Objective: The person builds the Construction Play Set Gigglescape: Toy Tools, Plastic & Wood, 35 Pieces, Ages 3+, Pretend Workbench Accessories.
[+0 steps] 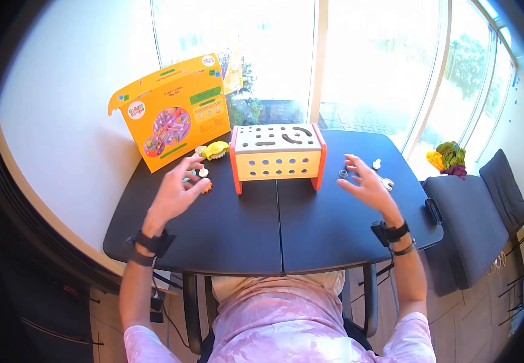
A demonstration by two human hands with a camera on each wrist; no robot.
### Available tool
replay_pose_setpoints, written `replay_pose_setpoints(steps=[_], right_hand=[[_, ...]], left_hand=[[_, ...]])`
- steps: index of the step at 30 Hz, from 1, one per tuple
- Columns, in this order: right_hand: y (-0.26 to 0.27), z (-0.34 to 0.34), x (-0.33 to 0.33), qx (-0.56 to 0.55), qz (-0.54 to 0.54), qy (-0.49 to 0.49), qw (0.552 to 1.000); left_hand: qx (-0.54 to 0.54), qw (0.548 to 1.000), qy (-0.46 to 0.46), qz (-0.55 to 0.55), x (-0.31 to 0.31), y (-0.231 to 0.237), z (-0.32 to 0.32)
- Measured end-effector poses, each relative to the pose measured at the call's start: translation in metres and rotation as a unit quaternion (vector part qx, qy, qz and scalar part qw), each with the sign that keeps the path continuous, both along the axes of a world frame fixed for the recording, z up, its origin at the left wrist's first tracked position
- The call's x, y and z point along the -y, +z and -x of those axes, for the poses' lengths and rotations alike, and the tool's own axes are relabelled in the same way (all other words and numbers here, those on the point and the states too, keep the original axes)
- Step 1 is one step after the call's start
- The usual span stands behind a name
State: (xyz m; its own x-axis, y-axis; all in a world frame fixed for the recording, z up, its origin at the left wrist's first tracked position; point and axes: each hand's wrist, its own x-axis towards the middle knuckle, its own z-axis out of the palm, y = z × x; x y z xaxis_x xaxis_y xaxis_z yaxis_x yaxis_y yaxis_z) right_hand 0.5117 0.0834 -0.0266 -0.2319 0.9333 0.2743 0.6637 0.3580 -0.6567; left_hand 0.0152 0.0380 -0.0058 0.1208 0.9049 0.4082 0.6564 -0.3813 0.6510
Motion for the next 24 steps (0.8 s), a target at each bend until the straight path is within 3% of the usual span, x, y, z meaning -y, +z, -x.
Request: replay_pose_setpoints(steps=[4, 7, 8, 9, 11, 12, 15, 21, 24], right_hand=[[-0.023, 0.035, -0.024, -0.086, 0.061, 0.033, 0.994], [-0.044, 0.055, -0.034, -0.162, 0.12, 0.004, 0.979], [-0.069, 0.057, -0.049, -0.194, 0.085, 0.008, 0.977], [-0.079, 0.057, -0.054, -0.185, 0.077, 0.019, 0.98], [-0.086, 0.058, -0.058, -0.167, 0.061, 0.041, 0.983], [-0.087, 0.06, -0.057, -0.11, 0.008, -0.017, 0.994], [-0.048, 0.066, -0.028, -0.029, -0.036, -0.057, 0.997], [-0.019, 0.067, -0.024, -0.136, -0.144, -0.062, 0.978], [-0.023, 0.056, -0.047, -0.112, -0.183, -0.073, 0.974]], left_hand=[[0.03, 0.993, -0.033, 0.11, -0.039, -0.036, -0.028], [0.049, 0.988, -0.055, 0.136, -0.082, -0.098, -0.036], [0.073, 0.981, -0.095, 0.15, -0.091, -0.115, -0.038], [0.022, 0.979, -0.098, 0.178, -0.086, -0.11, -0.045], [0.005, 0.993, -0.023, 0.116, -0.074, -0.111, -0.059], [0.014, 0.995, -0.028, 0.094, -0.072, -0.111, -0.059], [0.038, 0.998, -0.04, 0.041, -0.068, -0.102, -0.06], [0.118, 0.99, -0.073, 0.024, -0.043, -0.048, -0.079], [0.111, 0.992, -0.064, 0.005, -0.051, -0.041, -0.083]])
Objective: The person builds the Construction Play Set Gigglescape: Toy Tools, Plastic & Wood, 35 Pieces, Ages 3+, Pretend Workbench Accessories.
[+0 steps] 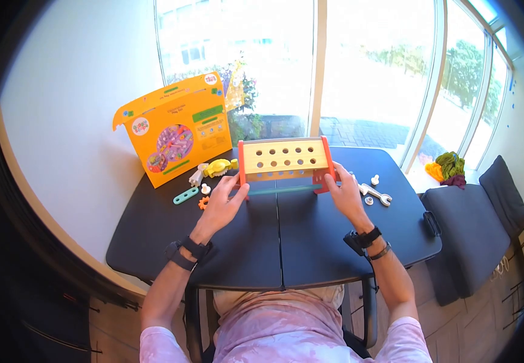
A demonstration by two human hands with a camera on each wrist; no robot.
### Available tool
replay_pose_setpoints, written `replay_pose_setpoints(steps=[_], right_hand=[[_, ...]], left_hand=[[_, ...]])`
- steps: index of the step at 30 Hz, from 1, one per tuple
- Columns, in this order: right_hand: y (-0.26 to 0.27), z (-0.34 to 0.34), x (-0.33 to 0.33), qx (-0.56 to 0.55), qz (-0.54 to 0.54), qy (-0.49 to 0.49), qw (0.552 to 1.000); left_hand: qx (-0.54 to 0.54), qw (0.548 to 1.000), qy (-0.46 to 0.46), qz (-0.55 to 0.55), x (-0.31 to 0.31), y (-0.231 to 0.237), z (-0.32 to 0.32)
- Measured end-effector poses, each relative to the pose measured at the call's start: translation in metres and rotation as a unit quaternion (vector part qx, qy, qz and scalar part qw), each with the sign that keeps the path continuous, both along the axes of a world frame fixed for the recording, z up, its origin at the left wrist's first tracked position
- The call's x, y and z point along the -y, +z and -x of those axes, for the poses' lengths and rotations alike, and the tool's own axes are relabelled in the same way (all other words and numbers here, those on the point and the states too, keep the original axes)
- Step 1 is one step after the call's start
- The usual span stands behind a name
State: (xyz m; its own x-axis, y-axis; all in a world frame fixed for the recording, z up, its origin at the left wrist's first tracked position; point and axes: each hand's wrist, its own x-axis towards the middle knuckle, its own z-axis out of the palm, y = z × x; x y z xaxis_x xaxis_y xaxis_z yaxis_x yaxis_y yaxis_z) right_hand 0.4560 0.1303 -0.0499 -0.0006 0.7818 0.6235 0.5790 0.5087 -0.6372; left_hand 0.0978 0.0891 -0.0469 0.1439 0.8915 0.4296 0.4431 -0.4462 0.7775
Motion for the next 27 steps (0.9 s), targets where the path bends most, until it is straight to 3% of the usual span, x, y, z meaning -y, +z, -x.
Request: replay_pose_setpoints(steps=[2, 8, 11, 18, 21, 25, 27], right_hand=[[0.003, -0.002, -0.01, 0.003, 0.005, -0.011, 1.0], [0.014, -0.007, -0.036, 0.022, 0.025, -0.049, 0.998], [0.014, -0.01, -0.051, 0.023, 0.044, -0.062, 0.997], [0.019, -0.016, -0.064, 0.006, 0.098, -0.059, 0.993], [0.015, -0.02, -0.063, 0.01, 0.111, -0.064, 0.992], [-0.008, -0.027, -0.045, 0.033, 0.053, -0.066, 0.996], [-0.009, -0.027, -0.021, 0.023, 0.104, -0.007, 0.994]], left_hand=[[-0.016, 1.0, 0.002, -0.021, -0.016, -0.005, 0.002], [0.127, 0.987, -0.086, 0.044, -0.063, -0.009, 0.0], [0.177, 0.976, -0.092, 0.086, -0.064, 0.001, -0.008], [0.135, 0.983, -0.072, 0.101, -0.088, -0.005, -0.009], [0.209, 0.969, -0.096, 0.095, -0.063, 0.001, -0.016], [0.071, 0.99, -0.057, 0.105, -0.043, -0.027, -0.008], [-0.039, 0.99, -0.031, 0.134, -0.022, -0.03, -0.008]])
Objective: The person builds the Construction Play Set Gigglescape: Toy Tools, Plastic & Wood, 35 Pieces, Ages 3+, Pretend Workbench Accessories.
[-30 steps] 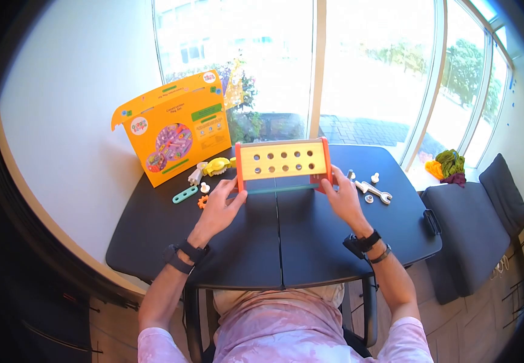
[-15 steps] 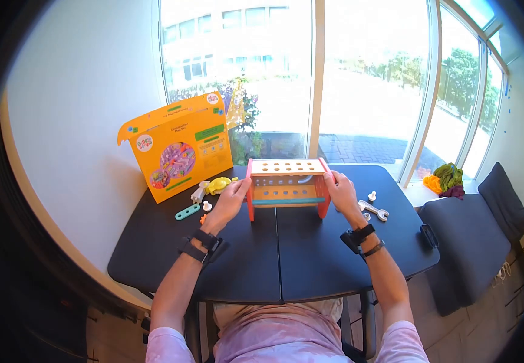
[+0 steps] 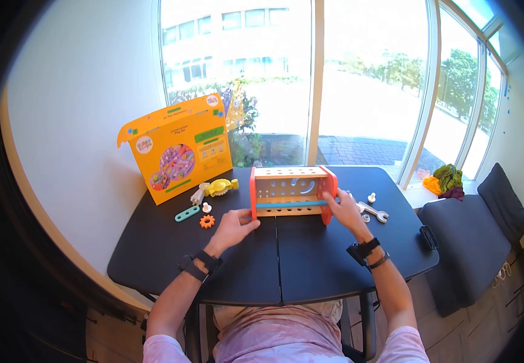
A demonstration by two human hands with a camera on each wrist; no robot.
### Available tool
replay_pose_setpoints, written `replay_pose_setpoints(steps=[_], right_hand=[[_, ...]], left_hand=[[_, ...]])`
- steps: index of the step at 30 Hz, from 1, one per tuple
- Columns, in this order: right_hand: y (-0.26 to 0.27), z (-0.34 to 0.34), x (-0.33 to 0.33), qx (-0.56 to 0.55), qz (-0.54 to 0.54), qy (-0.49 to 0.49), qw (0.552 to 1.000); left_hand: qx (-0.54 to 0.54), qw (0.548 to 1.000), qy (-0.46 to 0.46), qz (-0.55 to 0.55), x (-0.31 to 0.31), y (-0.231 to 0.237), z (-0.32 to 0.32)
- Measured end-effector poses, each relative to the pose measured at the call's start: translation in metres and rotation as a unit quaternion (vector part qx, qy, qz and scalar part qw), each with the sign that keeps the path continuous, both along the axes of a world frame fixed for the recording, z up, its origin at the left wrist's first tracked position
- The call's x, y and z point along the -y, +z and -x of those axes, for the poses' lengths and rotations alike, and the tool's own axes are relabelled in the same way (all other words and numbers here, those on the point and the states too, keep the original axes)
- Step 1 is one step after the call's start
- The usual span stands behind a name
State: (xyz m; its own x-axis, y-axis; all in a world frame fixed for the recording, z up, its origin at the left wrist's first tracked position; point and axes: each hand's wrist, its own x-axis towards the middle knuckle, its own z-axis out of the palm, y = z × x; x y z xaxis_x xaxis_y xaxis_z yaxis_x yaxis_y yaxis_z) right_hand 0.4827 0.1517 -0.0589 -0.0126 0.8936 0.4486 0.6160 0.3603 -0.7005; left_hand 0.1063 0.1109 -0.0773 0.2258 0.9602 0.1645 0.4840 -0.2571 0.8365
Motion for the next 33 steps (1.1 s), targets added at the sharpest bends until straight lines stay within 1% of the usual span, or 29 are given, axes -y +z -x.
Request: replay_pose_setpoints(steps=[1, 4, 7, 10, 12, 13, 16, 24, 33], right_hand=[[-0.002, 0.0, 0.009, -0.008, 0.029, 0.028, 0.999], [-0.021, -0.008, 0.008, -0.001, 0.039, 0.053, 0.998], [-0.019, -0.014, 0.004, 0.033, 0.043, 0.006, 0.998], [-0.029, -0.028, -0.012, 0.075, 0.019, -0.025, 0.997], [-0.03, -0.038, -0.017, 0.078, 0.021, -0.035, 0.996], [-0.03, -0.042, -0.019, 0.08, 0.024, -0.038, 0.996], [-0.033, -0.053, -0.023, 0.082, 0.031, -0.04, 0.995], [-0.023, -0.052, -0.006, 0.094, 0.038, -0.047, 0.994], [-0.033, -0.065, -0.007, 0.063, 0.018, -0.022, 0.998]], left_hand=[[0.0, 1.0, -0.005, -0.009, 0.005, -0.006, -0.004], [0.035, 0.998, -0.044, -0.016, 0.009, -0.012, -0.01], [0.059, 0.993, -0.106, 0.005, -0.002, -0.022, -0.012], [0.133, 0.979, -0.132, 0.076, -0.013, -0.035, -0.015], [0.146, 0.97, -0.16, 0.106, -0.02, -0.041, -0.019], [0.152, 0.965, -0.173, 0.121, -0.018, -0.034, -0.023], [0.14, 0.963, -0.182, 0.141, -0.011, -0.019, -0.032], [0.13, 0.962, -0.2, 0.132, -0.014, -0.018, -0.033], [0.128, 0.959, -0.202, 0.152, -0.016, -0.019, -0.034]])
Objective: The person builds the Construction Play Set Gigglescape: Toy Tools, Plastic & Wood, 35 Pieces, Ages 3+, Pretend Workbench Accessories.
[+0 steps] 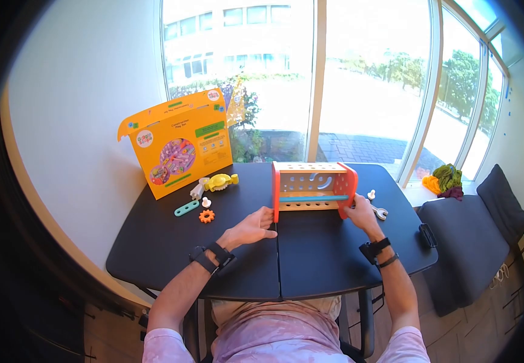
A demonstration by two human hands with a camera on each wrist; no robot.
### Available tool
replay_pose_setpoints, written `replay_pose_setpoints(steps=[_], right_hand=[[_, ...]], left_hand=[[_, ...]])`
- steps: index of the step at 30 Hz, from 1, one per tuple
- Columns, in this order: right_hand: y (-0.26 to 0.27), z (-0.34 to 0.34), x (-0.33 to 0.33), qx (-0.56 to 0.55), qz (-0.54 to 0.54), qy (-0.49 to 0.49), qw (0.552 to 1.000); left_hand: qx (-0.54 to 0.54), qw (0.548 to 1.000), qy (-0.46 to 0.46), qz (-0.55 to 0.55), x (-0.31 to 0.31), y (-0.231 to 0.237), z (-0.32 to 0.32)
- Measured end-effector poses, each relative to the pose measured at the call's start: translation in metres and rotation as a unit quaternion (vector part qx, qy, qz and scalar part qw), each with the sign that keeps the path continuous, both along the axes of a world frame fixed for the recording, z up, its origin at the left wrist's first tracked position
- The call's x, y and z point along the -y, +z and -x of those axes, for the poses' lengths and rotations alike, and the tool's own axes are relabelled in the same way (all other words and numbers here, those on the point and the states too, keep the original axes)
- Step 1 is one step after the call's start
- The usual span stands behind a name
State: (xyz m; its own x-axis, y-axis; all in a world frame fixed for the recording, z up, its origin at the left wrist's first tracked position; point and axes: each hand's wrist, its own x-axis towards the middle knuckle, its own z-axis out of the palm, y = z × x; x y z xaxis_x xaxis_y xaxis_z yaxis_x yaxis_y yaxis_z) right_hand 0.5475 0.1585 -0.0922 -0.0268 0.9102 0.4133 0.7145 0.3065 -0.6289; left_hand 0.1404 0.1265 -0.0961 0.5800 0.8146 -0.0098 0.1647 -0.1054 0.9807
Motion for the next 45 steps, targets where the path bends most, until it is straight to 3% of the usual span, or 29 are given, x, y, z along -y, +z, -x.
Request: replay_pose_setpoints(steps=[6, 12, 18, 22, 25, 26, 29, 32, 35, 42, 45], right_hand=[[0.007, 0.001, 0.008, 0.021, 0.028, -0.04, 0.999], [0.0, -0.012, 0.005, -0.044, 0.019, 0.062, 0.997], [0.026, -0.023, 0.024, -0.116, 0.113, 0.167, 0.972], [0.042, -0.065, 0.006, -0.167, 0.076, 0.079, 0.98], [0.051, -0.082, 0.001, -0.073, 0.054, -0.035, 0.995], [0.044, -0.087, -0.003, 0.008, 0.022, -0.079, 0.997], [0.024, -0.095, -0.012, 0.161, 0.08, -0.135, 0.974], [-0.005, -0.095, -0.017, 0.224, 0.084, -0.21, 0.948], [-0.008, -0.099, -0.015, 0.206, 0.151, -0.243, 0.936], [-0.01, -0.129, 0.0, 0.239, 0.129, -0.298, 0.915], [-0.008, -0.133, 0.007, 0.23, 0.12, -0.313, 0.914]], left_hand=[[0.005, 1.0, 0.0, 0.007, 0.0, -0.002, -0.002], [0.001, 1.0, -0.003, 0.007, -0.001, -0.005, 0.002], [-0.017, 1.0, 0.005, -0.001, 0.01, 0.003, 0.003], [-0.028, 0.999, 0.038, -0.007, 0.021, 0.02, 0.019], [-0.018, 0.998, 0.059, -0.015, 0.027, 0.032, 0.038], [-0.016, 0.997, 0.068, -0.03, 0.028, 0.033, 0.045], [-0.021, 0.995, 0.093, -0.033, 0.032, 0.042, 0.062], [-0.023, 0.992, 0.115, -0.05, 0.036, 0.046, 0.08], [-0.025, 0.984, 0.155, -0.079, 0.045, 0.058, 0.096], [-0.024, 0.952, 0.256, -0.165, 0.047, 0.073, 0.155], [-0.019, 0.945, 0.294, -0.145, 0.051, 0.079, 0.174]])
